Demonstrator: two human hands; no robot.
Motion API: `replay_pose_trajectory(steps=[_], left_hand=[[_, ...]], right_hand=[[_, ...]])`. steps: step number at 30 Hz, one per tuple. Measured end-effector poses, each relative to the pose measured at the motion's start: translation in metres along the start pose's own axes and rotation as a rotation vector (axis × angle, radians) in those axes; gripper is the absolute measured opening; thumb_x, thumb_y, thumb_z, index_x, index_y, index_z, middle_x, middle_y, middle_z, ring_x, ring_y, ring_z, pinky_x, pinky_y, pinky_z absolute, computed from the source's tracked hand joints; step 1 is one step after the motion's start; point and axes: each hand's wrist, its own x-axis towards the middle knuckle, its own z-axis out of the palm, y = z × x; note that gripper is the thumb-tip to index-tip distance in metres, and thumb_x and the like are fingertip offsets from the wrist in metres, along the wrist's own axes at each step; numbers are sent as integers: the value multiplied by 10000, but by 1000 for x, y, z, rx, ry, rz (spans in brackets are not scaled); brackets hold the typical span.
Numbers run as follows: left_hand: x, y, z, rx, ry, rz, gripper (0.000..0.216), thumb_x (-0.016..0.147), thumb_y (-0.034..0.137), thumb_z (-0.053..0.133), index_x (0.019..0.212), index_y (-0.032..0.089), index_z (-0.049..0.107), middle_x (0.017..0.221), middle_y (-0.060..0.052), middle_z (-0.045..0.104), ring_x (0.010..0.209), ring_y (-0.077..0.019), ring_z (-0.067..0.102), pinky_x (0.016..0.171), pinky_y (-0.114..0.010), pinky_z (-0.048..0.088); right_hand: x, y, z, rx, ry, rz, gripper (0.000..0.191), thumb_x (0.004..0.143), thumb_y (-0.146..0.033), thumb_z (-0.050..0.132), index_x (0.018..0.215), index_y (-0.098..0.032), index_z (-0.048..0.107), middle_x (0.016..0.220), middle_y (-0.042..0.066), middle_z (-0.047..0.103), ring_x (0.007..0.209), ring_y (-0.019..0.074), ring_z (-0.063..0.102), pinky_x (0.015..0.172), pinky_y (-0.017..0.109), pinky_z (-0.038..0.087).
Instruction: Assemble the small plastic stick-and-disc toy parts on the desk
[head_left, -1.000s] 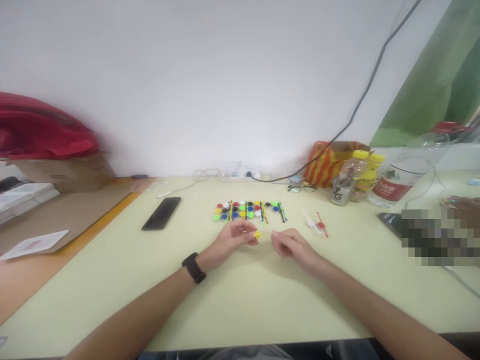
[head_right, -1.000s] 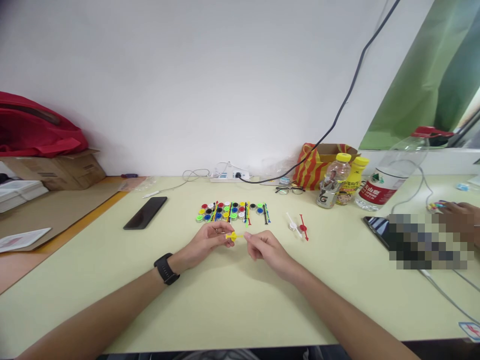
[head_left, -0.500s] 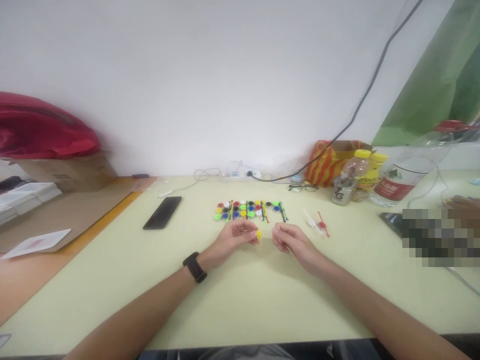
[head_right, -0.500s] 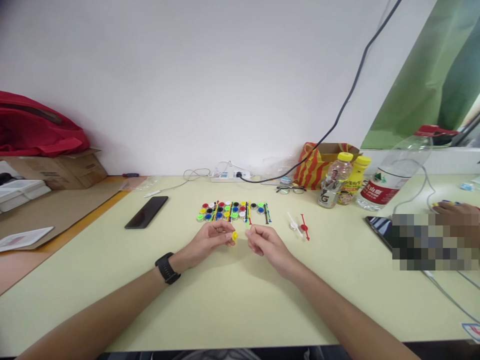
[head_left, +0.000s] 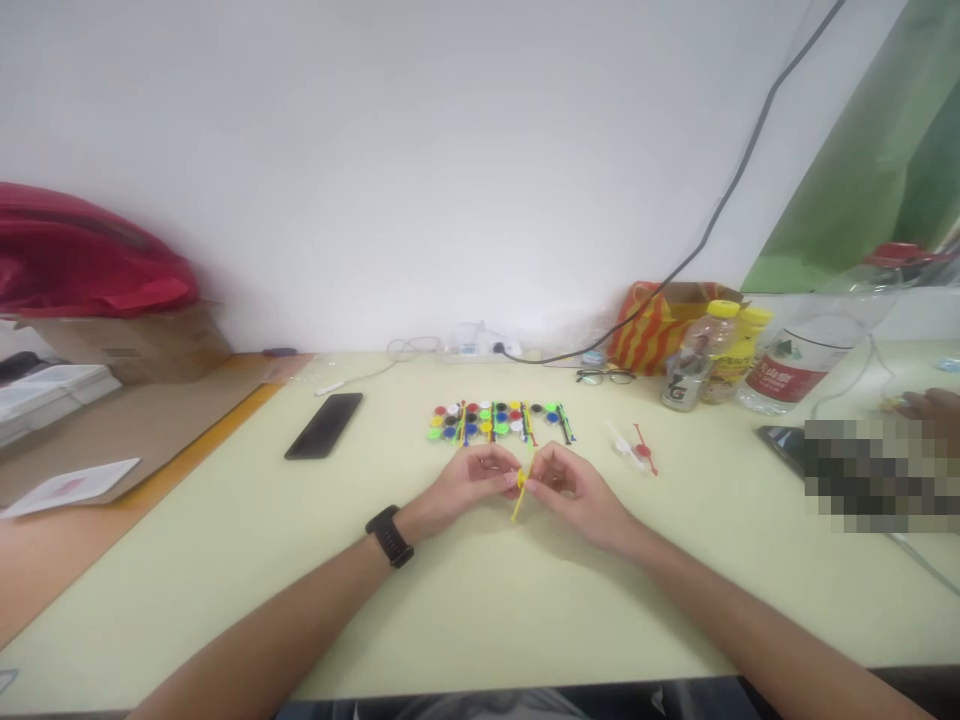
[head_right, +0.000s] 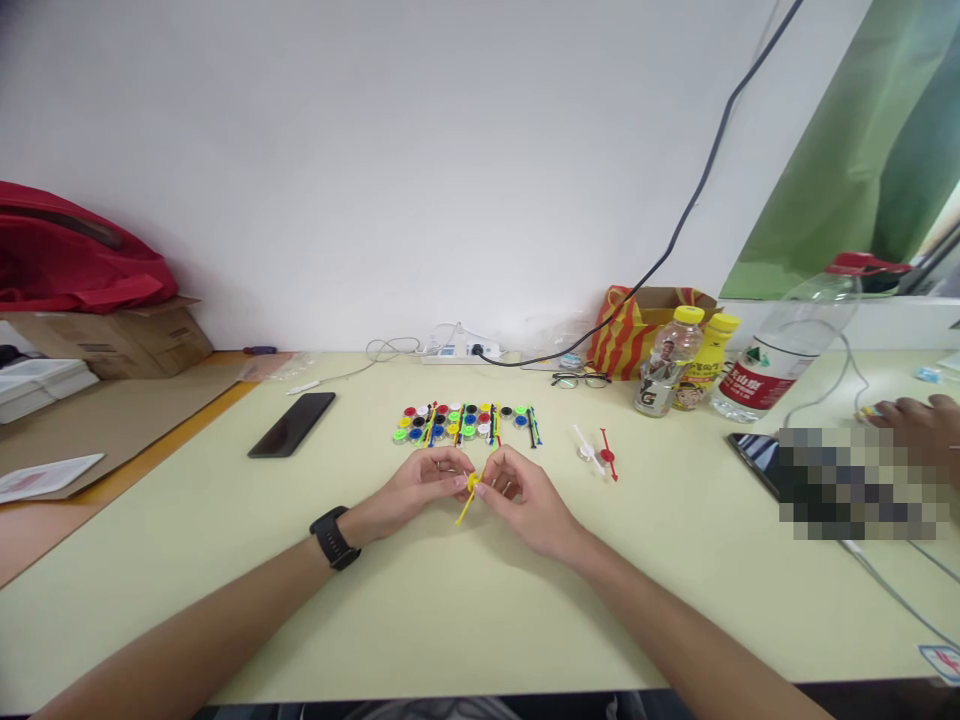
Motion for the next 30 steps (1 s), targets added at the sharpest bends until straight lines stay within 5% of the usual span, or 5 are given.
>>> replay_pose_trajectory(steps=[7, 11, 14, 21, 30], left_hand=[[2, -1, -2, -19, 30, -8, 260, 846, 338, 845, 988, 145, 744, 885, -56, 703, 832, -164, 682, 814, -294, 564], [2, -3, -3, -20, 46, -4, 288, 831, 355, 856, 984, 140, 743, 882, -65, 714, 814, -172, 700, 799, -297, 569], [3, -4, -4, -17, 60, 0, 306, 824, 363, 861, 987, 136, 737, 884, -70, 719, 793, -177, 714, 793, -306, 572], [1, 0, -2, 2, 25, 9, 285, 836, 357, 852, 980, 137, 740, 876, -65, 722, 804, -175, 706, 824, -314, 564], [0, -1, -1, -9, -3, -6, 277, 849, 365, 839, 992, 146, 748, 948, -83, 738, 860, -187, 708, 826, -309, 562]], right_hand=[[-8, 3, -4, -202, 131, -190, 445, 1024, -389, 568, 1418, -300, 382, 958, 19, 576, 666, 157, 529, 655, 326, 457], [-8, 4, -8, -267, 101, -74, 311, 1034, -516, 504, 944, -233, 596, 842, 26, 575, 612, 154, 482, 633, 330, 421], [-4, 1, -11, -199, -28, 18, 616, 1067, -578, 365, 567, -218, 362, 573, -10, 376, 537, 138, 364, 577, 317, 336], [-1, -7, -5, -124, 22, -20, 344, 980, -496, 635, 819, -212, 527, 759, -9, 542, 662, 139, 478, 622, 284, 389], [0, -2, -2, -105, -32, -41, 257, 1006, -464, 602, 934, -222, 558, 852, 12, 625, 742, 155, 571, 691, 299, 462]])
